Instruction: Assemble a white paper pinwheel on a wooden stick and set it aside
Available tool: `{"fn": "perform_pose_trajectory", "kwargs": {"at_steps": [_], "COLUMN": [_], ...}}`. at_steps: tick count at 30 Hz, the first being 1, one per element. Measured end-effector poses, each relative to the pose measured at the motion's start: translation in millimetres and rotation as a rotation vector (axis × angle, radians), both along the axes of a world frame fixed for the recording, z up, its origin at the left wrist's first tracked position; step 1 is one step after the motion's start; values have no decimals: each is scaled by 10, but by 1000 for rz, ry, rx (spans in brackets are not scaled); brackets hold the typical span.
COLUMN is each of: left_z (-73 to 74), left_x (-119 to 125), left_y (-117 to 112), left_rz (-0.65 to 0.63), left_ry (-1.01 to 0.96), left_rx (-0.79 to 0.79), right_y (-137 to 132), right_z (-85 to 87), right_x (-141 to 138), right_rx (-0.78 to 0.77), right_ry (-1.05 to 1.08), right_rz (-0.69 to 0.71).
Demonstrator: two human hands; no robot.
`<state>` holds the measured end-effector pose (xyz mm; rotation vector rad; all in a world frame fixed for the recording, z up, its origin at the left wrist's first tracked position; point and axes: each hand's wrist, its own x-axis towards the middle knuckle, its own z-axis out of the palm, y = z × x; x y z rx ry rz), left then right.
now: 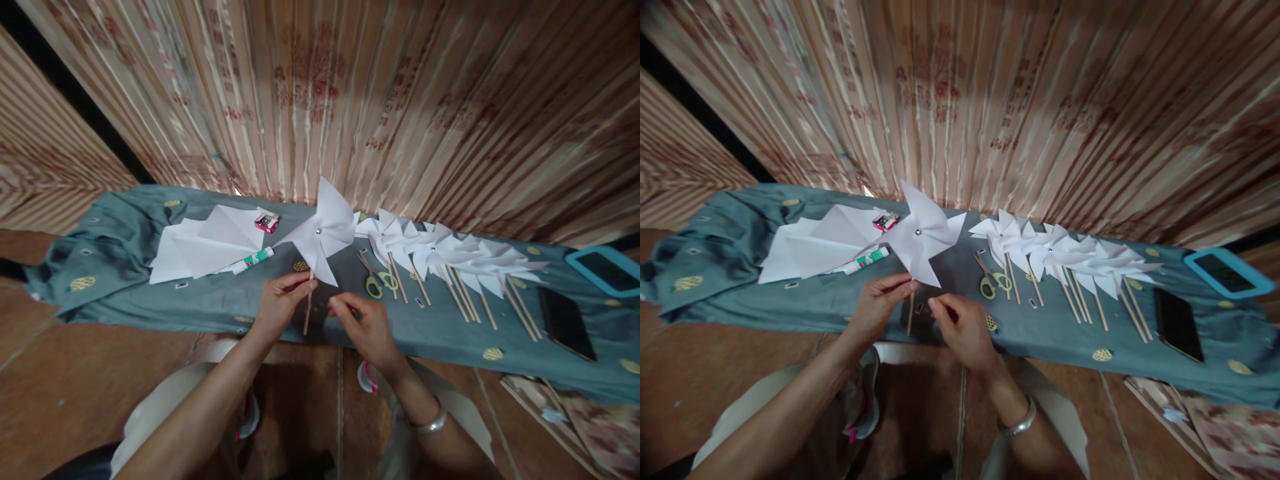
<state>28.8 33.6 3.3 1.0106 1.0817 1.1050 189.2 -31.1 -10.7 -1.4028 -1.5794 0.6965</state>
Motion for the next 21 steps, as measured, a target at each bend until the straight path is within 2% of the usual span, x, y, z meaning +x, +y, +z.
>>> {"fn": "perform_pose_trajectory", "kwargs": {"at_steps": [4,6,9,12,17,21], "left_z": [0,-3,-7,11,96,137], "left_x": [-8,1,25,46,51,49], "left_y": [-26,-57,-110,-158,-215,-234], "left_rz": [-41,-75,-144,-224,-385,-429], "left_ry": [-7,6,16,27,44,12], "left_rx": [-7,-12,-11,-16,-19,-52], "right_y": [51,118,218,281,321,328], "right_z": [158,168,123,57,-7,-14], "right_x": [272,388,504,569,633,638], "right_rx": [355,430,418,403,405,375], "right_ry": [-284,-435,-588,-654,-676,-645], "right_rz": [-252,-305,-330,-316,-312,-264]}}
